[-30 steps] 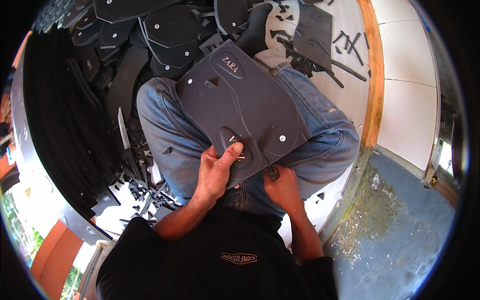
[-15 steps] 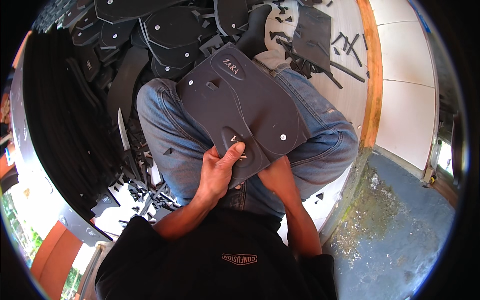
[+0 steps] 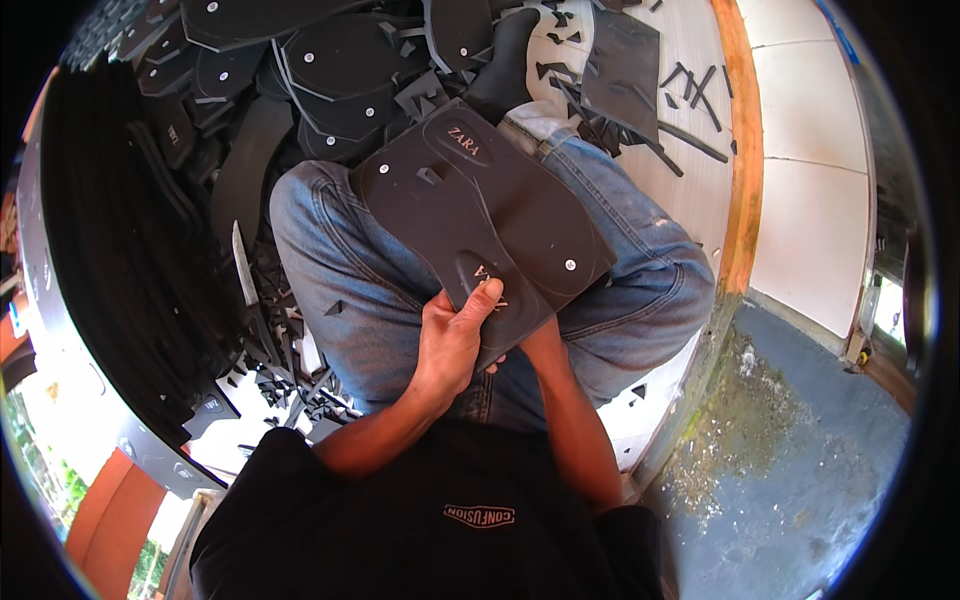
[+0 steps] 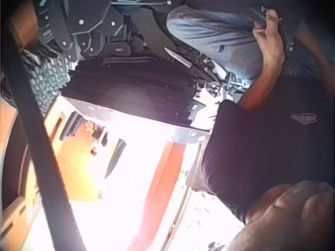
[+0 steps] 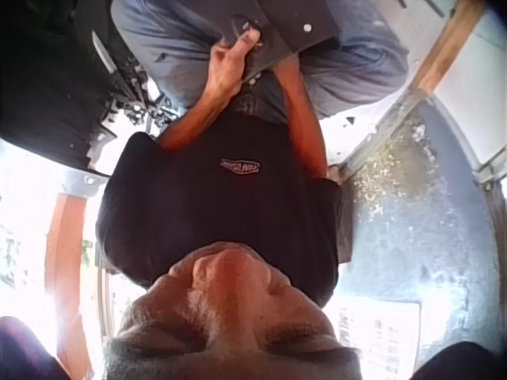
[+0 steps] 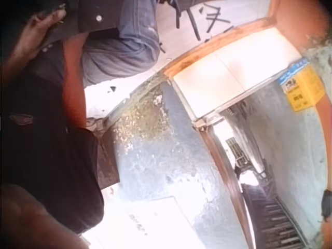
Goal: The person uses a knife to trim excess material from the edges of synthetic shoe soles and removes small waste pieces by hand.
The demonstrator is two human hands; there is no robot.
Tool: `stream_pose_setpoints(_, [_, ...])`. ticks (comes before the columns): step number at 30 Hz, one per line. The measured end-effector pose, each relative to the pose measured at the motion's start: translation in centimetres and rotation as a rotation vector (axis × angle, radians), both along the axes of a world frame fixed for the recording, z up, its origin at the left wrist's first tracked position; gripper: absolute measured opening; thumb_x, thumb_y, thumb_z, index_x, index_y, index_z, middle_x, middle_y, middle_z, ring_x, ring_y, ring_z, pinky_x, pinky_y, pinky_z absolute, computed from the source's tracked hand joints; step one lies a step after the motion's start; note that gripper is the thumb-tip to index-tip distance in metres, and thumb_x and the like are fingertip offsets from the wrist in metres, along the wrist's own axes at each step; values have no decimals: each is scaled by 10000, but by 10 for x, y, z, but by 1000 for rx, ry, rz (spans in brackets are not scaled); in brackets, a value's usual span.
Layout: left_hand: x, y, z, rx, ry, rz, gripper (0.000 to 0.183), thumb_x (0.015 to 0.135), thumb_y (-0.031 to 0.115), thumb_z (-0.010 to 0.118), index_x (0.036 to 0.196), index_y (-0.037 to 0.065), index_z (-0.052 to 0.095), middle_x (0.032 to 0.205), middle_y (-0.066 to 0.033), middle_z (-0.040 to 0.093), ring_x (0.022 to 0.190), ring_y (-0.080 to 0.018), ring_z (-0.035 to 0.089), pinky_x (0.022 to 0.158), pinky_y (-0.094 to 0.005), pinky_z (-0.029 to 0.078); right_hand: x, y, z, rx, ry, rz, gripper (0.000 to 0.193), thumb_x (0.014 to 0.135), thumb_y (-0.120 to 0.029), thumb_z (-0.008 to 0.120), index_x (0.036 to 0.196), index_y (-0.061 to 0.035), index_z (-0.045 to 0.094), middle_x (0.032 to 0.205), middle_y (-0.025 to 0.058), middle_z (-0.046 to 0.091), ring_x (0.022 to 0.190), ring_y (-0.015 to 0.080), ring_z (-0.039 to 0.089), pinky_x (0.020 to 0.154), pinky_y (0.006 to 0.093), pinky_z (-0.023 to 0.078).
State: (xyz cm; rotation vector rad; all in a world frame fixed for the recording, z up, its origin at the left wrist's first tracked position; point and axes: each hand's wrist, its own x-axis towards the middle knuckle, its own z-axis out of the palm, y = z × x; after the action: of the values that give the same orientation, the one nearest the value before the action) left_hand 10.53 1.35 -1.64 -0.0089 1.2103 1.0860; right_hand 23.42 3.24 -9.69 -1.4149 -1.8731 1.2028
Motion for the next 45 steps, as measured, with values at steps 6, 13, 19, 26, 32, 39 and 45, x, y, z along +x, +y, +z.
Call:
stream_pose_setpoints(6, [-4,0,2,-48,3,-29,307,835,332,662,832,42,561,605,-35,560,369,-111,499,277,-227,382,-9,-2,-15,98,100,-198,303,794,-274,642,972,-31,610,842,86,627,764,238,607,675,363,461])
stream_pose_setpoints(13, [-12,-4,4,-37,-51,-15,302,842,325,656,818,38,562,592,-37,552,352,-113,486,277,-229,375,-20,19,-18,76,78,-192,304,809,-282,625,974,-28,605,838,82,623,749,228,603,650,351,458])
stream_pose_setpoints(19, [-19,-8,5,-12,-54,-45,298,845,324,651,809,41,566,589,-37,557,341,-115,479,275,-226,367,-24,39,-14,14,44,-158,305,822,-288,611,976,-25,600,835,78,619,736,218,599,629,341,455])
stream_pose_setpoints(26, [-29,-15,7,8,-78,-79,311,844,345,647,818,42,582,575,-34,569,337,-108,479,261,-215,342,-34,57,-16,-29,35,-116,308,837,-296,594,978,-22,595,831,74,614,720,208,595,604,329,452])
stream_pose_setpoints(32, [-37,-20,5,17,-112,-80,291,839,342,653,805,59,593,559,-27,573,322,-103,473,256,-203,335,-40,63,-14,-68,22,-89,312,850,-303,579,980,-20,590,828,70,610,707,199,592,583,319,449])
stream_pose_setpoints(39, [-58,-37,5,15,-83,-132,287,847,343,638,796,65,593,539,-30,567,304,-103,461,245,-200,327,-44,69,-6,-121,-28,-40,317,865,-311,562,982,-17,585,824,66,606,691,188,588,559,307,446])
stream_pose_setpoints(45, [-110,-81,-18,157,-40,-281,274,770,268,720,853,18,644,707,-13,618,626,-72,556,579,-219,438,-82,97,0,-305,-263,269,322,878,-317,548,984,-15,580,820,62,602,678,179,584,538,297,443])
